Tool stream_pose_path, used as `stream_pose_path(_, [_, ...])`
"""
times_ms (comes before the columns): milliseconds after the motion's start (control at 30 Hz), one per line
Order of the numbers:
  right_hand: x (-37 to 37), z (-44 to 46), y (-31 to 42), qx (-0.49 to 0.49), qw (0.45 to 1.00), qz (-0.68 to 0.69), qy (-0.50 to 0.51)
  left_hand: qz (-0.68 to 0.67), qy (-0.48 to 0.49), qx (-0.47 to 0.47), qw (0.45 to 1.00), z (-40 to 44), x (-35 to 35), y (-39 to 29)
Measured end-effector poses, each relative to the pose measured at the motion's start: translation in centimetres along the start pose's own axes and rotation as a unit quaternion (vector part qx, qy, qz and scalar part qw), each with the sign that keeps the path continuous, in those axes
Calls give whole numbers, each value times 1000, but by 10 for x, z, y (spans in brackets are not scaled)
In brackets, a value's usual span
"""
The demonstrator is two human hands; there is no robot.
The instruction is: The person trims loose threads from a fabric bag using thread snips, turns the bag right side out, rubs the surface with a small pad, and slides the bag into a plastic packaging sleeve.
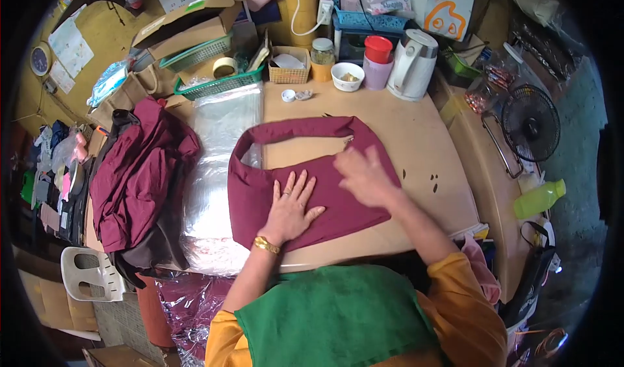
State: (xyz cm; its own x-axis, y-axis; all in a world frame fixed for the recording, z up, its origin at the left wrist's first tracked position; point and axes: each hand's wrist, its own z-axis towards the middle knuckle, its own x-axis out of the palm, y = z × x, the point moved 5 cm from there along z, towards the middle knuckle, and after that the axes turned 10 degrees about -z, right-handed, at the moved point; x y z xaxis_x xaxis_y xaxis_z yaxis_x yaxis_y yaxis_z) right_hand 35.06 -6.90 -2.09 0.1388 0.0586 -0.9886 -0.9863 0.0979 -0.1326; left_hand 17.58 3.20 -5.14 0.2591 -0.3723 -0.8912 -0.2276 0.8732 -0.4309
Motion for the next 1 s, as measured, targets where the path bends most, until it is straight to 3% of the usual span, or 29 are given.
stream_pose_path(67, [17,-19,-54,120,987,-52,-90,-93,78,-29,992,-9,-25,4])
stream_pose_path(100, [-1,-33,-61,122,987,-51,-89,-91,93,-30,991,-22,-51,-3])
stream_pose_path(167, [-49,-67,-59,94,953,289,-15,-76,119,-46,989,-54,-91,-9])
stream_pose_path(267, [-43,-108,-38,93,938,330,56,-47,109,-109,987,-99,-106,3])
stream_pose_path(300, [-33,-111,-34,104,947,304,-10,-39,67,-121,990,-112,-104,15])
stream_pose_path(333, [-8,-112,-34,103,946,306,-7,-31,30,-130,991,-124,-99,27])
stream_pose_path(367, [15,-116,-44,159,927,329,-87,-137,-80,-75,984,-131,-94,37])
stream_pose_path(400, [25,-123,-50,215,897,348,-166,-138,-78,-78,984,-139,-79,47])
stream_pose_path(433, [17,-120,-45,273,858,383,-204,-238,-115,-118,957,-142,-74,52])
stream_pose_path(467, [20,-115,-42,271,858,384,-206,-214,-143,-121,959,-144,-74,51])
stream_pose_path(533, [28,-115,-46,327,807,403,-283,-190,-172,-124,959,-135,-85,37])
stream_pose_path(600, [34,-113,-41,322,826,371,-278,-144,-179,-116,966,-129,-92,31])
stream_pose_path(667, [53,-111,-43,328,758,503,-255,-161,-196,-157,954,-123,-97,40])
stream_pose_path(733, [29,-103,-29,261,764,533,-253,-266,-157,-210,928,-117,-85,64])
stream_pose_path(767, [12,-100,-19,246,752,566,-231,-152,-187,-135,961,-111,-89,62])
stream_pose_path(867, [6,-98,-21,244,735,603,-191,-111,-238,-112,958,-103,-88,76])
stream_pose_path(900, [23,-103,-32,214,766,575,-190,-136,-310,-104,935,-100,-95,67])
stream_pose_path(933, [24,-102,-35,183,796,545,-190,-137,-309,-103,935,-98,-97,67])
stream_pose_path(967, [29,-104,-38,211,756,588,-196,-252,-332,-106,903,-97,-98,71])
stream_pose_path(1000, [25,-103,-37,212,756,588,-196,-275,-333,-101,896,-97,-97,76])
